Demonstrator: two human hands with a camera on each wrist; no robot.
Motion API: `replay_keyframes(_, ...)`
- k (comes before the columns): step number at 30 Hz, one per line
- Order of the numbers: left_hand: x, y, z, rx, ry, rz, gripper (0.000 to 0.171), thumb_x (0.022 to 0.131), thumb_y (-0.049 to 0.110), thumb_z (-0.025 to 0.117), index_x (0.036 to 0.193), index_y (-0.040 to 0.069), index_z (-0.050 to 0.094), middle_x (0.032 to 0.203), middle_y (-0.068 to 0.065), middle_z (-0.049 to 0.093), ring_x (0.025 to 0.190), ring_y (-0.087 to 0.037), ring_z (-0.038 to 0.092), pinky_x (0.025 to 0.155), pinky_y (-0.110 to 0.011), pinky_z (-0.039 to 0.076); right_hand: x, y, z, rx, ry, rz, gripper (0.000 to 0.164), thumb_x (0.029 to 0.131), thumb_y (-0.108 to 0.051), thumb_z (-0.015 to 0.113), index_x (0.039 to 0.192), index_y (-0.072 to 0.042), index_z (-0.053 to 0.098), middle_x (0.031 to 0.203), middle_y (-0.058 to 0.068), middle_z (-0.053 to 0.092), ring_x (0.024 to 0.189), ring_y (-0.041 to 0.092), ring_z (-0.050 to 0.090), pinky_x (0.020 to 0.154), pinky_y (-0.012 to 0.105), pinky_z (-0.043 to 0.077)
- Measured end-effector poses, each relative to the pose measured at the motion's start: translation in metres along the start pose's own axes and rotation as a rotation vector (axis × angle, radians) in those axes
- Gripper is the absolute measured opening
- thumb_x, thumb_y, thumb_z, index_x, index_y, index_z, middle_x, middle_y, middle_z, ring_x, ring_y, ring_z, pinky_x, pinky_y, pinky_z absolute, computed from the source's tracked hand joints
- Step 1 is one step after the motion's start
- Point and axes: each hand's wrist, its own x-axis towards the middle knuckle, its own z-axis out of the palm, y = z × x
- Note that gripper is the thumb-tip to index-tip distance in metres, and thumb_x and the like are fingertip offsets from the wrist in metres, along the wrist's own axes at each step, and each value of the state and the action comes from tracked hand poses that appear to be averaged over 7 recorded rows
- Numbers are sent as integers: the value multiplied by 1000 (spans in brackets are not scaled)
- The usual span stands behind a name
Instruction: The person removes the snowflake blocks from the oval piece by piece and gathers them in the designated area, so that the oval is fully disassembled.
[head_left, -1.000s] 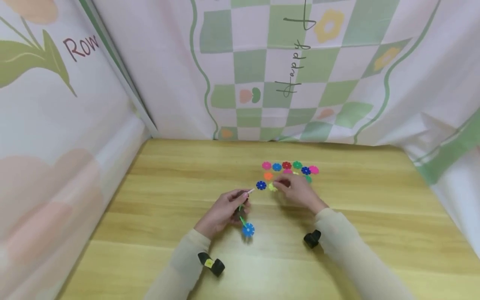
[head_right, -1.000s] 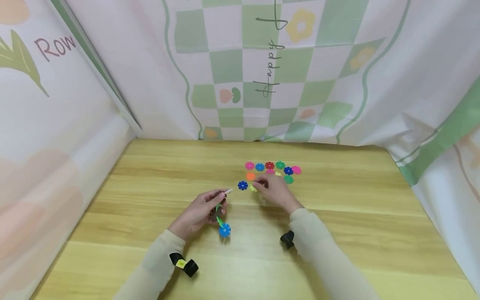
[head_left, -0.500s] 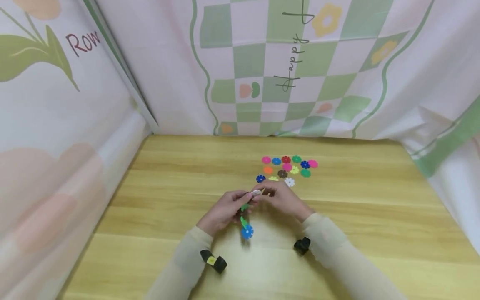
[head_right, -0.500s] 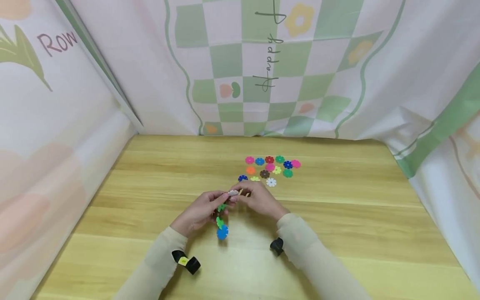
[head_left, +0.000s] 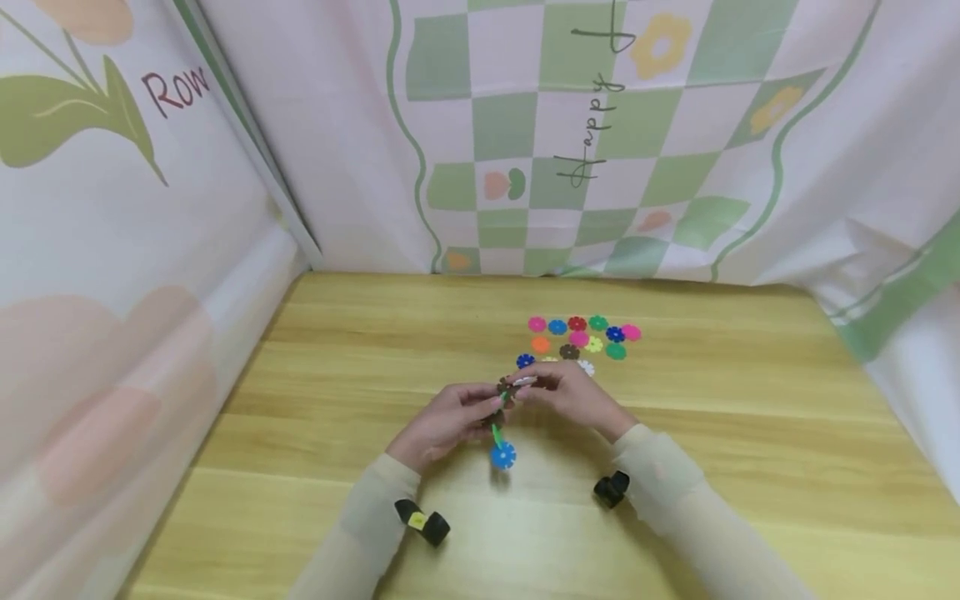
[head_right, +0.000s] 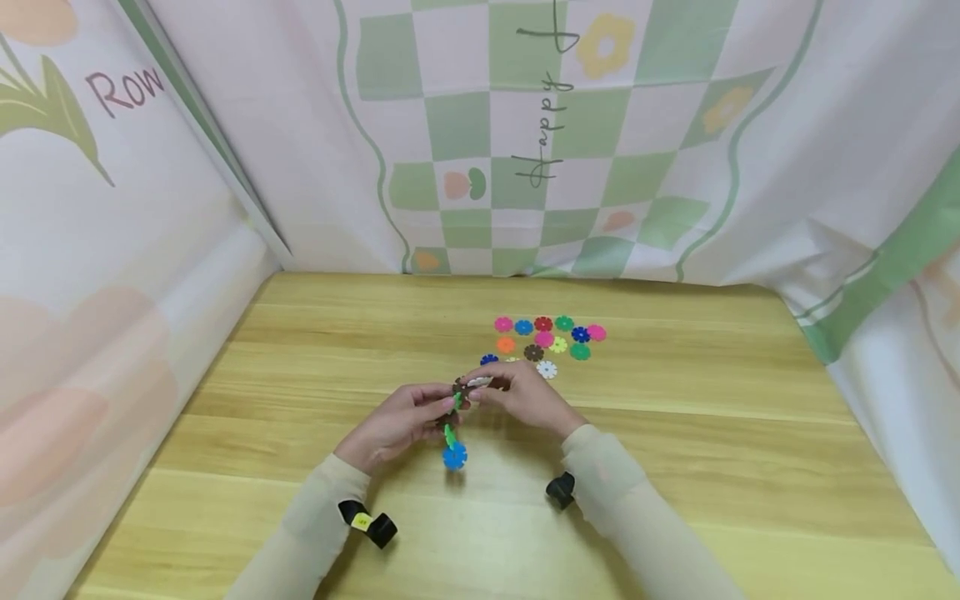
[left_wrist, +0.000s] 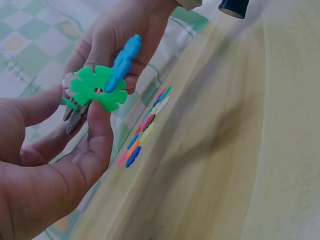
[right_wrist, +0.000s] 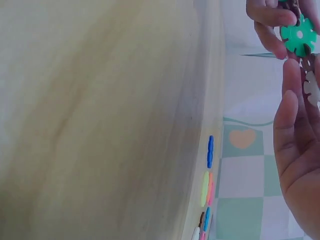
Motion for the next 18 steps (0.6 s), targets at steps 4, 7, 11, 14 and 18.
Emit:
replay_keyframes(4, 6, -1, 0, 13, -2, -3, 32, 99, 13, 59, 128, 0, 61, 125, -23, 63, 99, -19, 66, 89, -32, 56, 3, 2, -1, -2, -7, 2, 15, 91, -15, 70, 104, -18, 75, 105, 1, 75, 100, 16, 70, 87, 25, 56)
replay_keyframes(7, 8, -3, -2, 25, -12, -15, 32, 99, 14, 59, 129, 1, 62, 124, -21, 65, 96, -16, 65, 86, -30, 56, 5, 2, -1, -22, -14, -19, 11, 89, -13, 71, 97, -18, 76, 102, -1, 76, 99, 14, 70, 87, 26, 56)
replay_keyframes(11, 10, -1, -5, 21, -10, -38, 32, 99, 14, 59, 129, 3, 61, 124, -19, 66, 99, -19, 66, 85, -31, 56, 7, 1, -3, -77, 50, -36, 5, 88, -12, 73, 88, -15, 77, 93, -1, 76, 87, 13, 71, 78, 25, 58)
replay_keyframes(14, 11, 3, -7, 26, -1, -48, 33, 98, 13, 60, 130, 5, 60, 126, -19, 65, 103, -23, 66, 85, -33, 57, 9, 2, -6, -56, 109, 33, 3, 86, -14, 76, 89, -13, 77, 88, 1, 75, 79, 15, 69, 71, 26, 58)
replay_keyframes(18, 14, 5, -7, 30, 23, -58, 33, 98, 16, 60, 131, 10, 58, 127, -16, 66, 108, -27, 66, 82, -34, 58, 8, 10, -19, -6, 174, 153, 14, 91, -23, 72, 98, -11, 75, 90, 8, 72, 79, 24, 67, 67, 30, 57)
